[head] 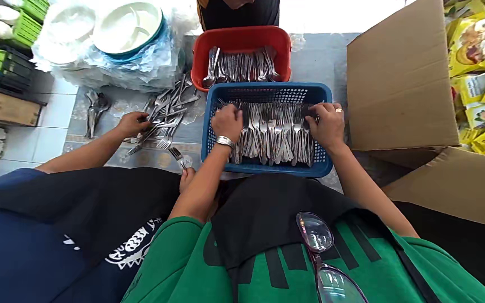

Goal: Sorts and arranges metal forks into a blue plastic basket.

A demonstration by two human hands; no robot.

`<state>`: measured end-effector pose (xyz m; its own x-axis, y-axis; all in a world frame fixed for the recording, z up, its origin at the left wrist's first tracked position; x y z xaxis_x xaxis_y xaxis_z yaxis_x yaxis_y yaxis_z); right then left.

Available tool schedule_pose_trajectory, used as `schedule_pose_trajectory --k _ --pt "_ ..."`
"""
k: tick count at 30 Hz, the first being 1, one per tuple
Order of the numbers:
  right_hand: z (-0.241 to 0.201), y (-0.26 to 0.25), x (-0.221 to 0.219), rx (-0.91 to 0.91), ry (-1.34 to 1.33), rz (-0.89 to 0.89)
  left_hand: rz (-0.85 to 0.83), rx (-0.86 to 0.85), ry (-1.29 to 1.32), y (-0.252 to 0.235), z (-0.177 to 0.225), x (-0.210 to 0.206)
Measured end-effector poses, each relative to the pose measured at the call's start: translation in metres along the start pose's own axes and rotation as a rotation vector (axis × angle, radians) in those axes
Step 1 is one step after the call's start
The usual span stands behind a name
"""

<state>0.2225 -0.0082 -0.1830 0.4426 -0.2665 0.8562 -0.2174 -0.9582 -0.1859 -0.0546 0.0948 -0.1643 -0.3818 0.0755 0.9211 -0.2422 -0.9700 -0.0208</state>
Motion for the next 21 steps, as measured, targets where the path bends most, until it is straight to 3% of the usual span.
schedule_pose_trajectory --k 2,4,12,18,21 --pt "-0.001 0.012 -0.005 0.004 0.021 -0.005 -0.238 0.259 0.000 -0.018 -0.017 0.014" --pt "0.000 0.015 -0.009 0.026 0.047 -0.003 -0.324 0.351 -0.057 -0.023 -0.016 0.020" --pt "0.002 0.013 -0.012 0.031 0.074 -0.014 -0.404 0.344 0.002 -0.034 -0.015 0.010" --pt "0.002 0.014 -0.012 0.051 0.075 0.021 -0.213 0.263 0.221 -0.031 -0.019 0.028" --pt "0.000 0.014 -0.012 0.049 0.078 0.003 -0.212 0.172 0.417 -0.019 -0.013 0.036"
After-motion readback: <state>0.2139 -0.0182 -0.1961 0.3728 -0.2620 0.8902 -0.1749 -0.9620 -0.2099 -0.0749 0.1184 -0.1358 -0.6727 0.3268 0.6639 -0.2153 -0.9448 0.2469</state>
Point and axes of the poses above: each hand's wrist, its own y-axis away from the middle knuckle, its own x-axis out of the back of the hand, z = x × y, the point moved 2 cm from there along -y, towards the middle knuckle
